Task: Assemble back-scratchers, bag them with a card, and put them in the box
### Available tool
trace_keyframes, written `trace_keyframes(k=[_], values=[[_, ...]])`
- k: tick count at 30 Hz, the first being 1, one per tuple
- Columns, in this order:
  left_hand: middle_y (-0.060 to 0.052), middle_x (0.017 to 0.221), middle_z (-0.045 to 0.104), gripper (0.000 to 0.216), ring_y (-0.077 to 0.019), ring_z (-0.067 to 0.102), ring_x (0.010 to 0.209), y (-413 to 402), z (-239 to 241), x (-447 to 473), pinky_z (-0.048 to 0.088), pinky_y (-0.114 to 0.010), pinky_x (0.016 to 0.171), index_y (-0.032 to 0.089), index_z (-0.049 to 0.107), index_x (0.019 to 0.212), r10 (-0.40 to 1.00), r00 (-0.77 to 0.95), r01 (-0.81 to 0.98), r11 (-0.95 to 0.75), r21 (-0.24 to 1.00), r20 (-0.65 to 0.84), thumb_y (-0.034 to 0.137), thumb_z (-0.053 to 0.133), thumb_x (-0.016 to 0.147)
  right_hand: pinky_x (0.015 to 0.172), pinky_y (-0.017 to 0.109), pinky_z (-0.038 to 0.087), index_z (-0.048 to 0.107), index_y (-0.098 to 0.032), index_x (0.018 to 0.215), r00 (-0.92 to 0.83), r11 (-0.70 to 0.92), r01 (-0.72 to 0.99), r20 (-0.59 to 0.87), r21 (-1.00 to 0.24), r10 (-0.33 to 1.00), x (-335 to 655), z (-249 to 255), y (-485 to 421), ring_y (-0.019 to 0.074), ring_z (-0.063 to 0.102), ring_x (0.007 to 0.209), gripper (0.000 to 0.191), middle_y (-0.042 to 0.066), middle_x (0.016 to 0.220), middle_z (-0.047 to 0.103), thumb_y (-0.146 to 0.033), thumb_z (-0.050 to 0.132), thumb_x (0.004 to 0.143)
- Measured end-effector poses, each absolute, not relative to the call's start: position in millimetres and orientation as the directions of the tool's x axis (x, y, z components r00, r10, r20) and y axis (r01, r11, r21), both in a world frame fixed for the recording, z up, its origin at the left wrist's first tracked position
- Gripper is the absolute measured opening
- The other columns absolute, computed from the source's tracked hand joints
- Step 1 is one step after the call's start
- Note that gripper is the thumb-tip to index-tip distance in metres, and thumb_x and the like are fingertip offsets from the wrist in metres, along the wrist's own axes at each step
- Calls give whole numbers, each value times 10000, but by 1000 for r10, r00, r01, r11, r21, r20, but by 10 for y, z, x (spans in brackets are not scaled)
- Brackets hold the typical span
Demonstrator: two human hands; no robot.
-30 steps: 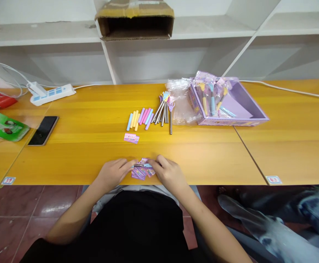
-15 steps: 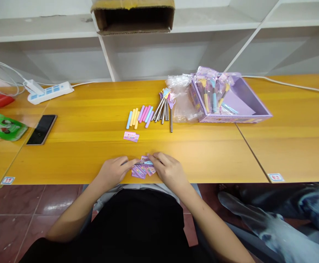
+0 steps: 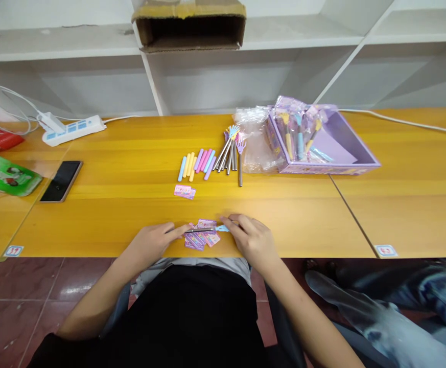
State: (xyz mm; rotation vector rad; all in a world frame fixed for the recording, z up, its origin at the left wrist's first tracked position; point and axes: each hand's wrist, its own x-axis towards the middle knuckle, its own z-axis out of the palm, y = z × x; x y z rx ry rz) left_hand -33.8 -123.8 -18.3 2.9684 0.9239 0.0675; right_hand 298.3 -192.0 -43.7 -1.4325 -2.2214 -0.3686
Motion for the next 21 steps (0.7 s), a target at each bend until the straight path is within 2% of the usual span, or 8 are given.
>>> trace_keyframes(k=[4,7,9,12,17,21], values=[[-9,898,638,576,-181,613,745,-1134,-173,-678,454,-273,658,298,530,1599,559,825,562,-827,-21,76,78,497,1067,800,282,554,791,-237,1310,-269,310,951,535,13,801,3430,-423,-2009,154,743,850,392,64,1141,829,-50,592,1028],[-13,869,621,514,-187,603,747,-1001,-175,-1052,452,-282,660,268,571,1546,543,825,561,-820,-115,158,88,478,1074,875,280,576,820,-251,1277,-76,102,994,484,-28,872,3909,-444,-2116,189,791,1000,313,91,1187,838,-148,691,1011],[-11,863,619,518,-188,606,751,-914,-167,-1312,453,-287,670,271,578,1536,530,831,553,-822,-139,167,69,455,1074,860,296,575,852,-255,1182,58,-43,998,474,-42,878,4233,-471,-2193,201,800,943,237,99,1129,851,-195,733,986],[-18,859,623,472,-189,609,754,-821,-148,-1644,463,-292,684,284,607,1503,545,814,577,-801,-159,202,107,447,1096,839,298,575,871,-240,1095,184,-162,983,520,-87,834,4637,-511,-2297,211,814,932,280,107,1095,858,-149,627,991],[-28,816,608,439,-209,604,751,-780,-153,-1893,480,-317,681,324,676,1432,606,768,638,-753,-164,206,153,473,1083,845,312,585,863,-226,1040,352,-307,936,454,-172,818,4883,-551,-2374,235,823,965,330,134,1056,850,-92,575,951],[-45,837,639,379,-227,610,772,-814,-175,-1864,515,-349,732,309,709,1389,639,732,675,-727,-125,237,201,511,1085,866,332,570,832,-229,1194,358,-295,932,406,-212,840,4734,-580,-2345,259,803,1055,327,132,1160,834,-154,606,970]])
